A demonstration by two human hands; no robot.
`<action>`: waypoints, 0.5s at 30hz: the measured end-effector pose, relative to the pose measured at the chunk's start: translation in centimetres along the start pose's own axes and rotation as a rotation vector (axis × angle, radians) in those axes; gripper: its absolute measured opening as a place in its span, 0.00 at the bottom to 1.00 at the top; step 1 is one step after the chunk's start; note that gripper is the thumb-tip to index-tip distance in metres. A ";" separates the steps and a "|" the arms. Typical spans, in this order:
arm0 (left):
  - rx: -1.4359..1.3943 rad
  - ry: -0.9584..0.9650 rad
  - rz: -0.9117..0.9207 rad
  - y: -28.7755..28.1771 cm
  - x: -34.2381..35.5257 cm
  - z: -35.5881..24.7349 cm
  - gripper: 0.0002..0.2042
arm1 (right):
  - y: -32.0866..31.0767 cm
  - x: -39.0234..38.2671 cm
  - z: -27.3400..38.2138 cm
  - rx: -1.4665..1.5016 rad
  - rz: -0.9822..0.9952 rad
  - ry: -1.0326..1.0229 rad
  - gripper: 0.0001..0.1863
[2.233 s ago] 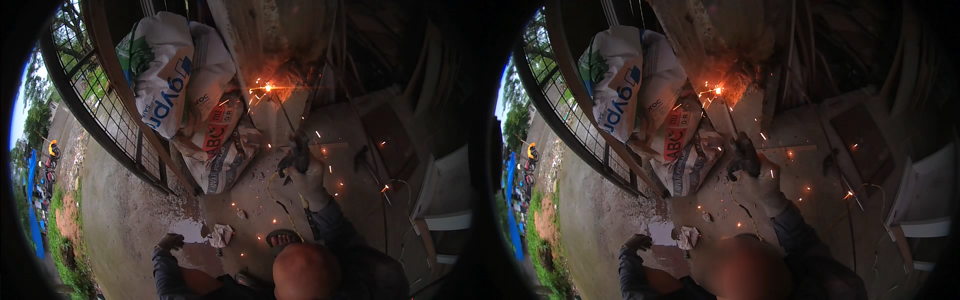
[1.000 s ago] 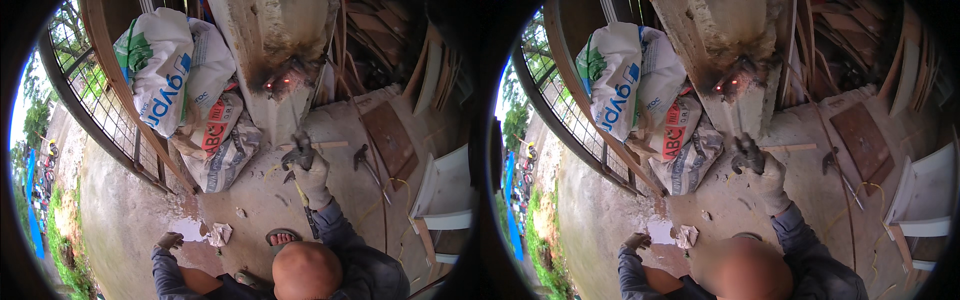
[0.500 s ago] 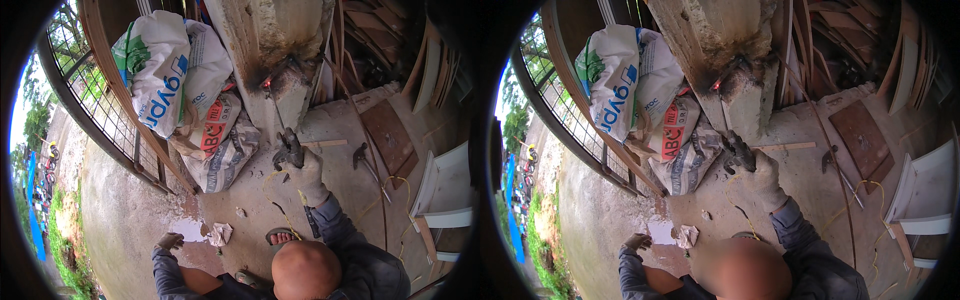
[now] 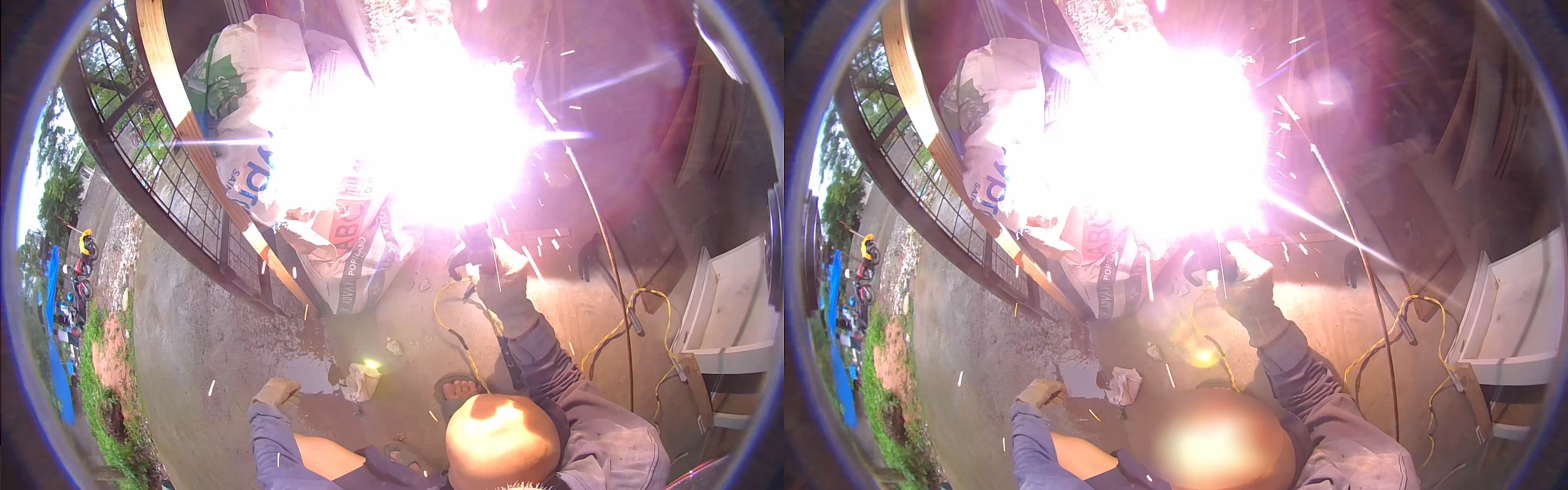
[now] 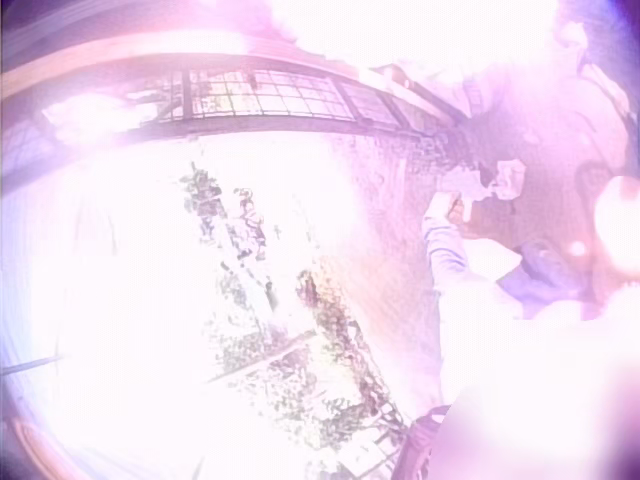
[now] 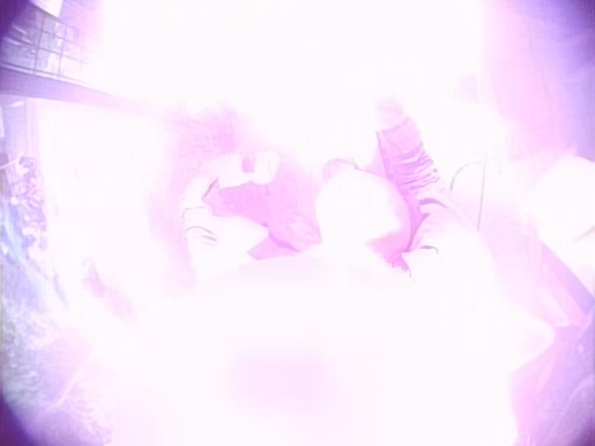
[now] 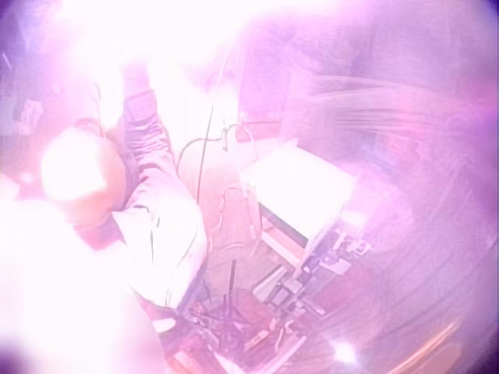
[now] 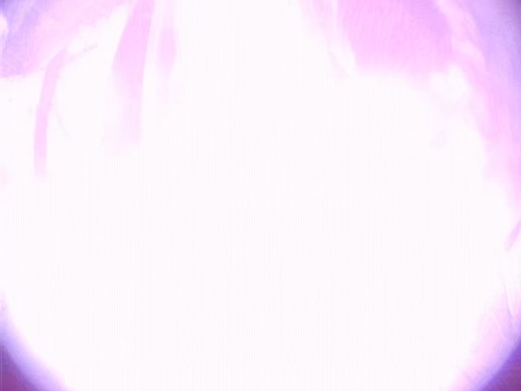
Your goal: The person welds a metal rod into a hole in a concrete pillar using a welding tool and then strikes the connection with a hammer.
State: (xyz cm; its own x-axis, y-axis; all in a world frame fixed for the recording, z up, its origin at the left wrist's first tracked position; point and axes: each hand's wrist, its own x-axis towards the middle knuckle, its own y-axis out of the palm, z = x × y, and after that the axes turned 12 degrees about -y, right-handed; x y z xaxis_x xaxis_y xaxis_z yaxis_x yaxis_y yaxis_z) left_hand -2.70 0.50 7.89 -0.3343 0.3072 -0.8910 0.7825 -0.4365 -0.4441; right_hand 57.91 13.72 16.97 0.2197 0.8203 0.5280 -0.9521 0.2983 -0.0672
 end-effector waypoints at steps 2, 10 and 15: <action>-0.085 -0.060 0.046 -0.2 0.8 0.3 0.18 | -0.2 0.0 -0.1 -0.239 0.049 -0.083 0.12; -0.032 -0.053 0.054 -0.5 2.6 1.7 0.21 | -0.1 0.1 -0.2 -0.102 -0.002 -0.240 0.13; -0.037 -0.043 0.065 -0.8 2.7 1.8 0.20 | 0.0 0.1 -0.7 -0.114 0.012 -0.085 0.15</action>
State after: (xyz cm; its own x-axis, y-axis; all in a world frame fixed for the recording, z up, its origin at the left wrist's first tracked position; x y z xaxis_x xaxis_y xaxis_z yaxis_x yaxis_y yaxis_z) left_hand -5.13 0.18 5.66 -0.3038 0.2423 -0.9214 0.8217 -0.4229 -0.3821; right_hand 58.05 14.08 16.45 0.1853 0.7814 0.5959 -0.9232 0.3461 -0.1668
